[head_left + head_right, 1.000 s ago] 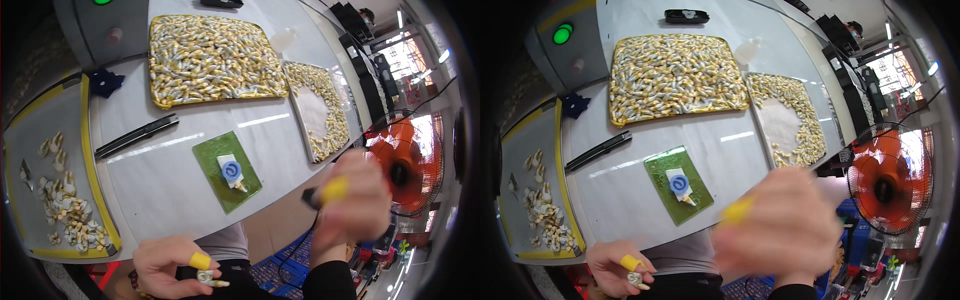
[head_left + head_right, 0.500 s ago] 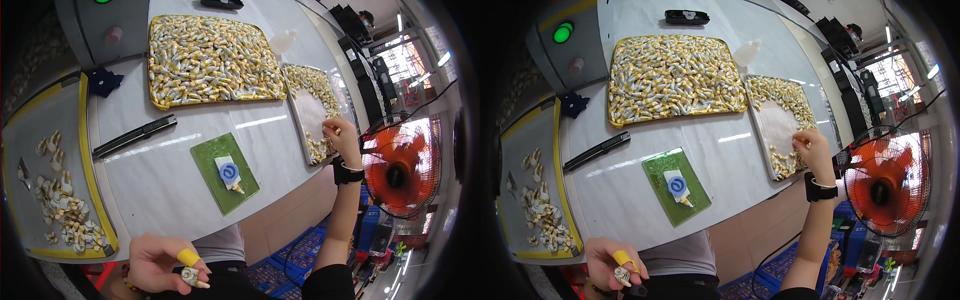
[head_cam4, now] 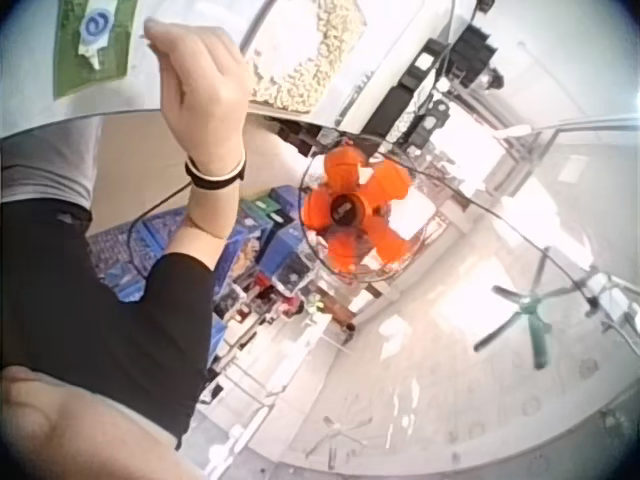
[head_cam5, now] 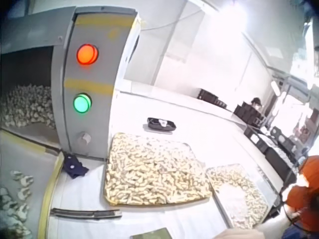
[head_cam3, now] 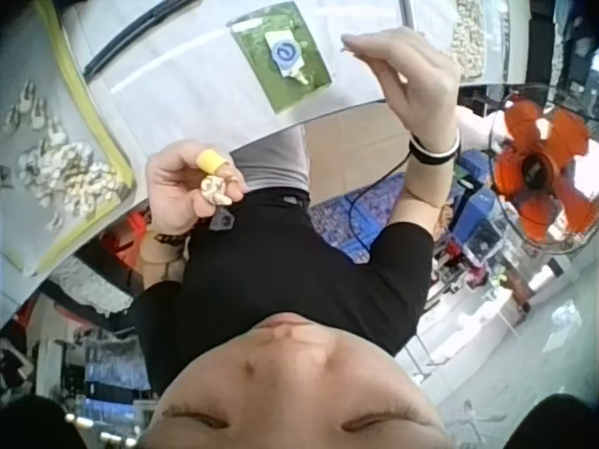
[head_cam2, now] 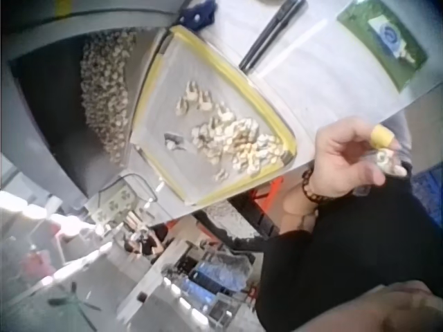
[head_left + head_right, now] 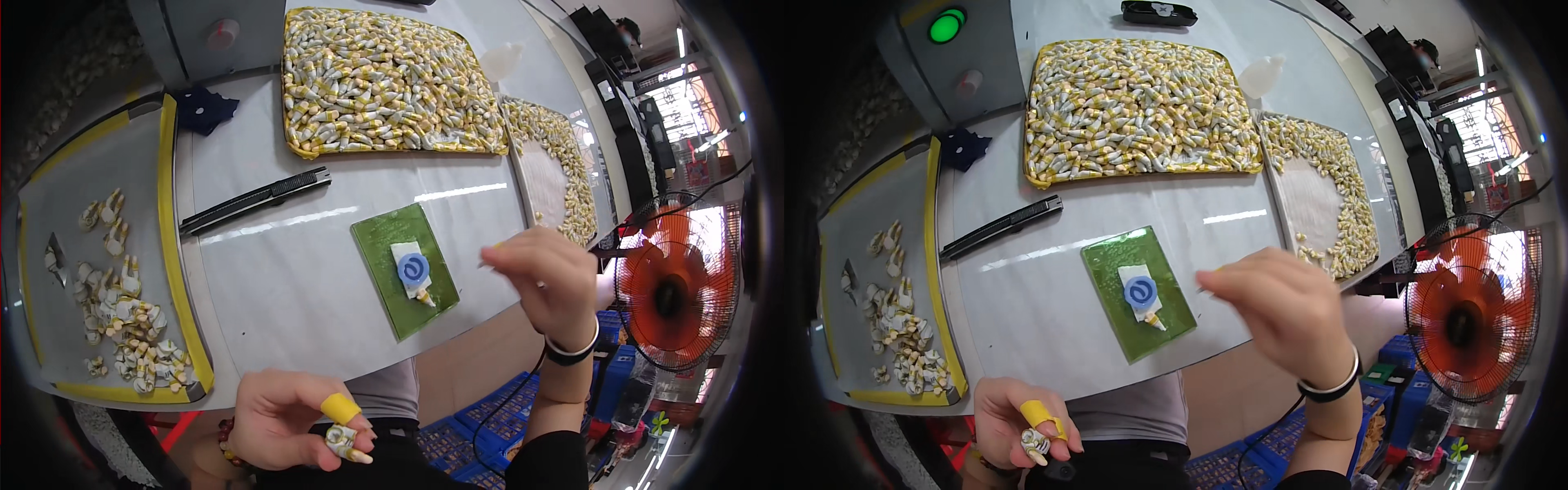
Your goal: The person repeatedly picks up small white and yellow components from a tray, applies a small amount of adhesive from a tube, and joins the pieces together by hand. The assembled items are placed into a yellow-bordered tray on the left side of the workbench. The process is repetitive and performed one item at a time.
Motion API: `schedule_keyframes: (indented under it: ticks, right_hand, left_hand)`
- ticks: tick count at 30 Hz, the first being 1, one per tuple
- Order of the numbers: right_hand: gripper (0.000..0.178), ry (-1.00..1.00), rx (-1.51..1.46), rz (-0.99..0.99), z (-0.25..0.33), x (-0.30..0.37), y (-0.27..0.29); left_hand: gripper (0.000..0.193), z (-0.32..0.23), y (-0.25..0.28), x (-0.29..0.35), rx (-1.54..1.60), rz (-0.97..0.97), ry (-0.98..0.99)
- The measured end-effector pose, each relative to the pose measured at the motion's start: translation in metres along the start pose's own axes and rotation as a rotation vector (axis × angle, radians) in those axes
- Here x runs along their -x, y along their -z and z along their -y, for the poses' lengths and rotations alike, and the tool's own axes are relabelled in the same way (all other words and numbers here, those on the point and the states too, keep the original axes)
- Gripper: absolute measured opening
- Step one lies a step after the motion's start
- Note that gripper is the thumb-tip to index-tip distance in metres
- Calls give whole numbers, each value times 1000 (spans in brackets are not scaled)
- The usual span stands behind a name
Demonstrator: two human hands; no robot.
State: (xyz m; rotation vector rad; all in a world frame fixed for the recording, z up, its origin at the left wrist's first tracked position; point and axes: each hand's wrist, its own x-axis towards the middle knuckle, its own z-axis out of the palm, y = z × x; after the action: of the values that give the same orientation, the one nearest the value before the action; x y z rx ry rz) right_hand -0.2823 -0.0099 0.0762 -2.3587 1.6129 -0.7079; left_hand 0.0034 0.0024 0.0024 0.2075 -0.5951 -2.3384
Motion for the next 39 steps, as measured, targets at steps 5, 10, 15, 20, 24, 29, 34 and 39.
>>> schedule_keyframes:
  ticks: [5, 10, 15, 20, 24, 29, 34, 39]
  right_hand:
    - [23, 137, 35, 109, 8, -9, -21]
    - [23, 221, 155, 176, 7, -7, -29]
    - [26, 260, 206, 177, 11, -6, -31]
    - [28, 263, 263, 158, 16, -2, -32]
    - [29, 259, 204, -51, 24, 0, -32]
    - [23, 73, -523, -168, 66, 9, -36]
    - [25, 26, -638, -85, 82, 8, -45]
    - [20, 38, -658, -74, 87, 9, -47]
  left_hand:
    - [35, 0, 0, 4, -12, -8, -20]
    - [36, -2, -12, -2, -99, -208, -11]
    - [37, -3, -13, -3, -87, -246, 4]
    - [38, 1, -12, -1, -209, -308, -125]
    - [38, 2, -7, 1, -457, -260, -231]
    - [39, -4, 0, 0, -905, -50, -399]
    - [38, -8, -1, -5, -1026, 55, -504]
    - [41, -3, -4, -2, -931, 7, -488]
